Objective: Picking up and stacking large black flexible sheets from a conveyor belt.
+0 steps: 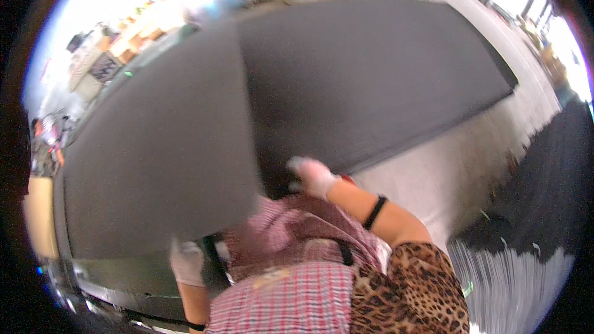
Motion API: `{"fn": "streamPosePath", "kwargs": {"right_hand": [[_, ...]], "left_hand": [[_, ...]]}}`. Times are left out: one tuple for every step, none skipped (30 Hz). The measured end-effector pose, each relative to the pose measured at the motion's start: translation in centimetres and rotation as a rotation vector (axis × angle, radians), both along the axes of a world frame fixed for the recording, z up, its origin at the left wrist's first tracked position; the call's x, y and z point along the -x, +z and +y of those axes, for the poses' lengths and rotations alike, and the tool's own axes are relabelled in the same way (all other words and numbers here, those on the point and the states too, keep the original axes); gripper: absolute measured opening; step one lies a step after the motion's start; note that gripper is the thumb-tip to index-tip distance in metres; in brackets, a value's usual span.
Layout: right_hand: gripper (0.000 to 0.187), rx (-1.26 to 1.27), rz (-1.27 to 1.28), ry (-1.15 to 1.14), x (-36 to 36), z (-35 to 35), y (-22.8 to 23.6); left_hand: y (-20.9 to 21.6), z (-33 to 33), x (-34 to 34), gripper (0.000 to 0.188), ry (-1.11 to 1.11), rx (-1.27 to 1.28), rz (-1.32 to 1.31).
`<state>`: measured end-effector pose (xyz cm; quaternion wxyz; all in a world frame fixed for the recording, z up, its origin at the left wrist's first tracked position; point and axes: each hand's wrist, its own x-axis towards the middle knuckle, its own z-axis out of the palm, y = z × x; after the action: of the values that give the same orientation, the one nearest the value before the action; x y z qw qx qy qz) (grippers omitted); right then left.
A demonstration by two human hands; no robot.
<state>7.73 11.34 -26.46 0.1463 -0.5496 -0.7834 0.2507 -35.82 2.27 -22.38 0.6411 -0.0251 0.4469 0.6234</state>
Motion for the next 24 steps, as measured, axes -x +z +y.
{"fn": "streamPosePath", "kwargs": {"right_hand": [[0.06, -0.067, -0.078, -0.094, -2.9, 0.5, -3.2], [0.064, -0.031, -0.191, -0.088, -4.7, 1.1, -3.4], [0.068, -0.01, -0.297, -0.076, -5.5, 2.1, -2.9], [0.067, -0.011, -0.358, -0.083, -7.1, 1.6, -3.9], [0.067, -0.014, -0.417, -0.08, -8.5, 1.1, -5.0], [0.069, -0.017, -0.456, -0.063, -9.1, 1.3, -6.2], [0.069, -0.011, -0.44, -0.042, -9.3, 1.8, -6.2], [0.069, -0.025, -0.427, 0.015, -9.4, 2.5, -5.8], [0.069, -0.042, -0.412, 0.07, -9.5, 3.3, -5.8], [0.07, -0.067, -0.367, 0.07, -9.7, 4.2, -5.8], [0.068, -0.103, -0.328, 0.098, -10.2, 4.7, -5.5], [0.065, -0.114, -0.373, 0.14, -10.4, 5.2, -4.9], [0.063, -0.128, -0.414, 0.183, -10.3, 5.5, -4.3], [0.058, -0.146, -0.473, 0.26, -10.2, 5.6, -4.7], [0.054, -0.176, -0.533, 0.334, -10.4, 5.8, -5.0], [0.048, -0.218, -0.55, 0.424, -10.8, 6.0, -5.2], [0.041, -0.04, -0.548, 0.425, -10.2, 6.5, -2.5], [0.036, 0.126, -0.573, 0.364, -9.8, 7.5, 0.5], [0.039, -0.083, -0.534, 0.261, -12.4, 7.6, 0.5], [0.04, -0.087, -0.48, 0.018, -16.0, 8.7, -2.0], [0.038, 0.109, 0.162, -0.351, -16.2, 9.3, 2.7], [0.033, -0.065, 0.479, -0.396, -16.2, 9.4, 6.6], [0.03, -0.55, -0.01, -0.221, -13.4, 8.7, 13.4], [0.026, -0.758, -0.114, -0.187, -12.6, 7.7, 15.1]], "left_hand": [[-2.2, 0.1, 3.3, 0.03, -0.012, -0.028, -0.145], [-7.6, -1.0, 9.2, 0.032, -0.092, -0.149, -0.12], [-10.8, -1.7, 13.3, 0.037, -0.171, -0.284, -0.089], [-8.7, -1.0, 9.3, 0.044, -0.062, -0.048, 0.753], [-6.8, -0.9, 6.1, 0.044, -0.085, -0.033, 0.755], [-4.3, -1.3, 3.7, 0.044, 0.108, -0.022, 0.59], [-2.5, -1.9, 2.1, 0.043, 0.317, -0.011, 0.423], [-1.1, -2.6, 0.9, 0.043, 0.34, 0.0, 0.44], [0.1, -3.0, 0.1, 0.044, 0.328, -0.039, 0.491], [1.1, -3.4, -0.8, 0.045, 0.321, -0.094, 0.534], [1.9, -3.5, -1.6, 0.045, 0.349, -0.105, 0.545], [2.7, -3.3, -2.6, 0.044, 0.259, -0.143, 0.59], [3.5, -2.8, -3.8, 0.043, 0.17, -0.178, 0.638], [5.9, -1.5, -7.4, 0.039, 0.14, -0.13, 0.729], [8.4, -0.1, -10.8, 0.032, -0.026, -0.069, 1.08], [8.9, 0.8, -12.8, 0.027, -0.083, -0.161, 1.072], [8.3, 1.5, -13.3, 0.025, -0.287, -0.136, 1.253], [5.6, 2.0, -12.0, 0.025, -0.406, -0.342, 1.521], [7.5, 3.5, -15.0, 0.026, -0.496, -0.135, 1.202], [5.5, 4.8, -15.8, 0.026, -0.576, -0.305, 1.163], [4.9, 6.2, -17.1, 0.036, -0.73, -0.403, 1.078], [5.9, 7.1, -19.3, 0.047, -0.721, -0.528, 0.983], [4.8, 8.3, -20.7, 0.056, -0.724, -0.461, 0.702], [4.3, 9.6, -22.7, 0.06, -0.671, -0.513, 0.58]]}}
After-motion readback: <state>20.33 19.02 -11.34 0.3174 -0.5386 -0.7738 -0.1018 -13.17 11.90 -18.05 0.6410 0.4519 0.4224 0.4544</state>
